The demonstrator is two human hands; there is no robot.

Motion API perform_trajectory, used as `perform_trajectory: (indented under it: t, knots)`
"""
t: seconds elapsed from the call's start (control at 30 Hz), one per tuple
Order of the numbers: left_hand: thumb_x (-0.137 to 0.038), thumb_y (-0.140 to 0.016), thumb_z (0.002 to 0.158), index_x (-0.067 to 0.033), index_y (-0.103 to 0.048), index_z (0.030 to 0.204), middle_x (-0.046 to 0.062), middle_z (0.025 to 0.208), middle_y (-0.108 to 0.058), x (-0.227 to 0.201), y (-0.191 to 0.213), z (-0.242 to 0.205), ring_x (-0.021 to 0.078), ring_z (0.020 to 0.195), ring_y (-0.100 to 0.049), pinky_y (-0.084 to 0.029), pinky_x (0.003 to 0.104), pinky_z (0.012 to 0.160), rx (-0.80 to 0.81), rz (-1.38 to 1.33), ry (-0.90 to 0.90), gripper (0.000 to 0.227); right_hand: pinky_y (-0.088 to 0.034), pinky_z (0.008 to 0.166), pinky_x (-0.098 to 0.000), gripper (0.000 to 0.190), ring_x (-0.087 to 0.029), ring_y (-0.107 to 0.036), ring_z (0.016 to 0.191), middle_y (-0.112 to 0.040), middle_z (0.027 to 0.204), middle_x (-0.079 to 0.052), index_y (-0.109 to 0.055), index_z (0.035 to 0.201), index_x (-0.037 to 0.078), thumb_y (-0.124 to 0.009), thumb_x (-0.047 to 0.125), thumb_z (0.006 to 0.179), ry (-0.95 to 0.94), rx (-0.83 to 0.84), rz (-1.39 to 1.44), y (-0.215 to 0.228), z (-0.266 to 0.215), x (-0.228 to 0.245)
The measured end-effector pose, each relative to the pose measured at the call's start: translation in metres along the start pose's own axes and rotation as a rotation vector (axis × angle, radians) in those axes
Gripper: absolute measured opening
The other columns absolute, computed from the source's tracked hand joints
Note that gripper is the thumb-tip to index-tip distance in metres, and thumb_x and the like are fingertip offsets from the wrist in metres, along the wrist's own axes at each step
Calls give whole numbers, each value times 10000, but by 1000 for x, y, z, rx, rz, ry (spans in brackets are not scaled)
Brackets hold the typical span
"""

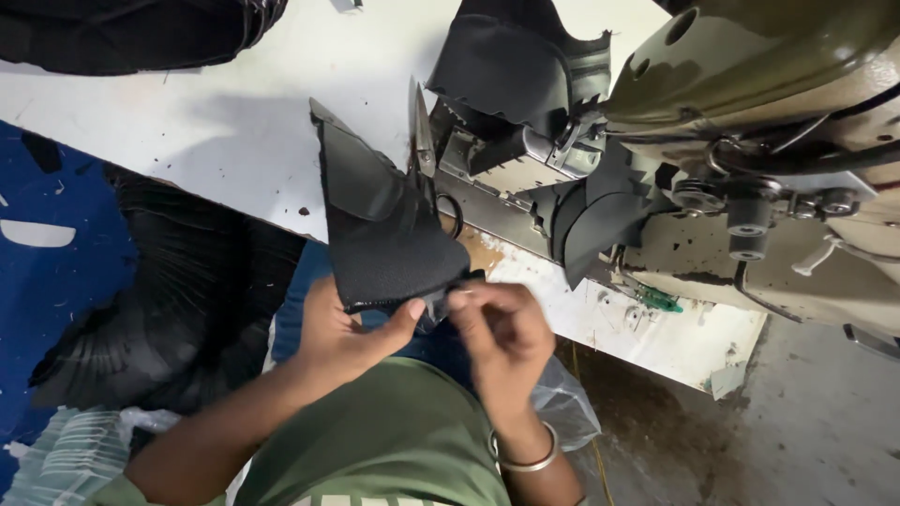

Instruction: The person sews black shoe parts using a sewing machine, repeatedly feeding the material under the needle and guiding it through the stitching process. They use scissors to trim excess thread and fabric between sewing cycles. Finally, they place the finished shoe parts onto a pile of similar items.

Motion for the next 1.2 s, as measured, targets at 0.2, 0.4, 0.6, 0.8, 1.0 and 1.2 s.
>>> perform_trajectory:
  t: [0.2,0.4,0.6,0.8,1.0,1.2]
  knots:
    - [-15,-754,937,11,-691,1260,66,1171,-750,-7,-1,0,92,1023,-693,-560,268,907,25,-58,50,330,-558,777,-252,146,-115,-673,844,-711,986,-65,-702,1027,-32,-768,-40,897,-302,100,512,4,16,-21]
    - [-14,-760,935,18,-709,1237,72,1167,-764,-16,-2,2,100,1029,-707,-568,270,921,16,-34,67,307,-546,783,-255,127,-127,-680,852,-732,974,-91,-723,1028,-54,-765,-46,908,-299,90,494,6,8,-32]
    - [-10,-770,926,18,-719,1206,77,1136,-771,-6,2,-2,109,1003,-720,-580,283,895,-10,-58,93,287,-537,796,-255,126,-128,-677,862,-735,988,-91,-736,1035,-52,-767,-37,914,-278,119,484,5,6,-34]
    - [-26,-797,902,9,-728,1169,71,1105,-778,1,8,-5,105,977,-724,-583,276,870,-21,5,68,278,-533,791,-250,156,-121,-667,859,-733,988,-88,-739,1043,-44,-786,-47,894,-271,92,465,2,1,-42]
    - [-44,-819,862,9,-728,1137,59,1078,-779,-8,9,0,93,940,-727,-572,251,839,-44,177,-19,295,-518,774,-250,194,-117,-646,852,-710,996,-81,-717,1023,-32,-823,-66,864,-247,54,516,-1,-4,-44]
    - [-48,-835,834,6,-721,1126,64,1070,-778,-5,8,3,84,938,-730,-584,248,844,-44,84,102,318,-514,815,-261,179,-123,-639,886,-707,1011,-83,-721,1037,-35,-808,-67,884,-230,61,553,3,-1,-50]
Point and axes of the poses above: each hand's wrist, its own z-axis towards the middle knuckle, its own y-axis out of the back of the hand, x = y × z, the point moved 4 cm from there along z, towards the middle knuckle
